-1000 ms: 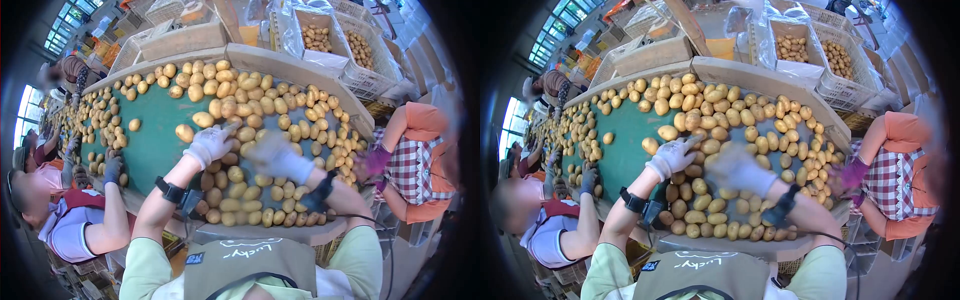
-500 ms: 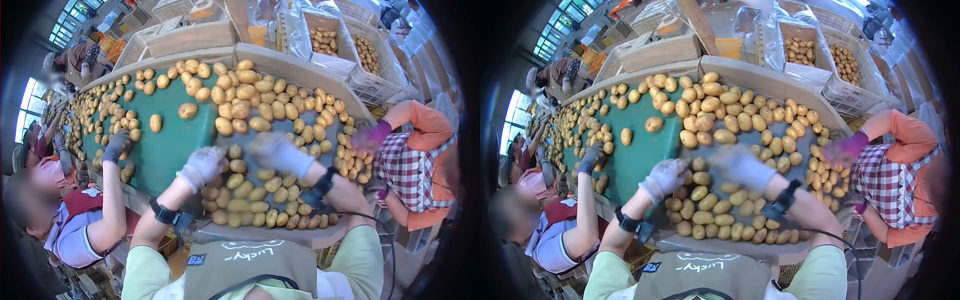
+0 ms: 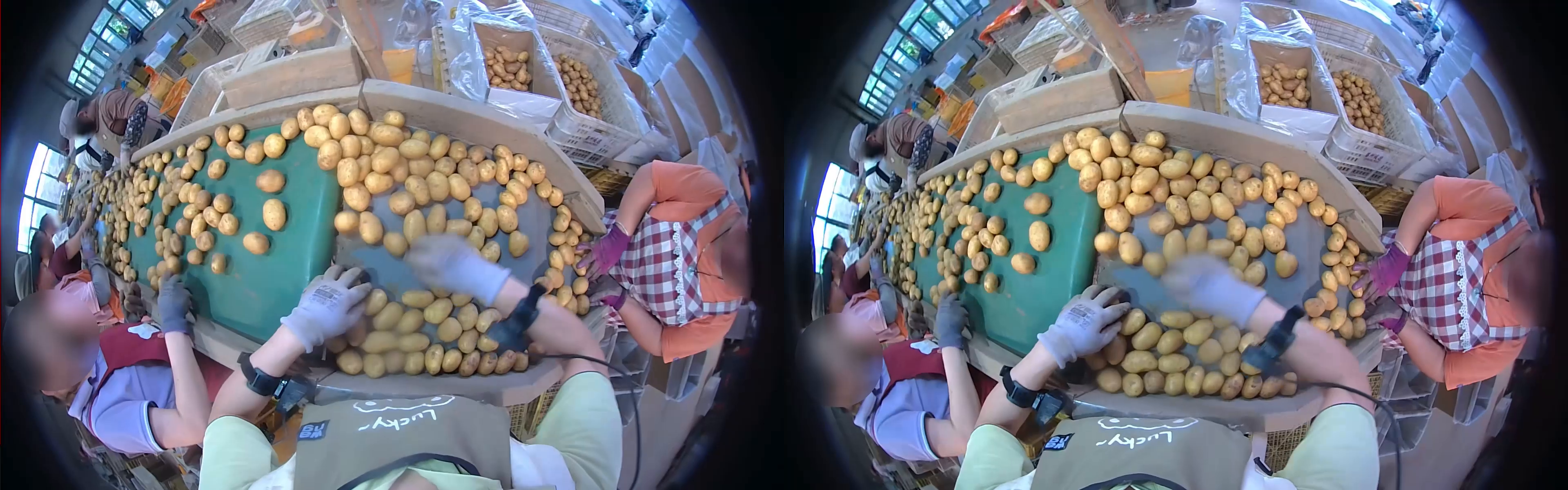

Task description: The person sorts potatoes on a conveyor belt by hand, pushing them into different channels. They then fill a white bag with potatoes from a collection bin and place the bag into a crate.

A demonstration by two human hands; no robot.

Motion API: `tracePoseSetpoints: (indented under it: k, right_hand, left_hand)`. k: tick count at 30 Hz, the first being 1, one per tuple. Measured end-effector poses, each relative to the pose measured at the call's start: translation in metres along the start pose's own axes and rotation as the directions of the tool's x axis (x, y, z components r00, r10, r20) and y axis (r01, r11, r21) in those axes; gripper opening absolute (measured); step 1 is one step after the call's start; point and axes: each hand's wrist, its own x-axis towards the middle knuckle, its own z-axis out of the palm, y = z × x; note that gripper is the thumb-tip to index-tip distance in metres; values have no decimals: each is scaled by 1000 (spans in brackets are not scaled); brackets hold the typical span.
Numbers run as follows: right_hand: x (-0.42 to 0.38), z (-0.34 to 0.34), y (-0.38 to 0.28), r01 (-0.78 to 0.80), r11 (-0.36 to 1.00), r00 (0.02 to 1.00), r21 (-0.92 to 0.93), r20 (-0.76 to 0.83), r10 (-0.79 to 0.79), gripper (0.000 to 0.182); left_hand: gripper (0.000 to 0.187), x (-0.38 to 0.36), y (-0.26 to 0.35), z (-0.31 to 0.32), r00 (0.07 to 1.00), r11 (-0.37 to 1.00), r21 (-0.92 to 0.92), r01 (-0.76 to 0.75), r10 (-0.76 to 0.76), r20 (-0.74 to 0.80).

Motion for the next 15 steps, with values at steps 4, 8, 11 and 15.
tracePoseSetpoints:
  k: [4,8,11,15]
  right_hand:
    - [19,-70,69,-396,904,687,-160,-705,177,37]
    - [80,-40,54,-380,922,923,74,-42,383,44]
    - [82,6,35,-383,910,922,-156,5,388,39]
    - [40,-10,50,-87,981,996,175,19,85,32]
  left_hand:
    - [35,26,3,-10,998,996,-69,-58,56,-29]
    - [33,96,2,-49,969,992,-49,-118,104,-224]
    - [35,148,-33,-42,895,958,288,-18,143,-422]
    - [42,136,-42,-43,954,945,320,-71,158,-256]
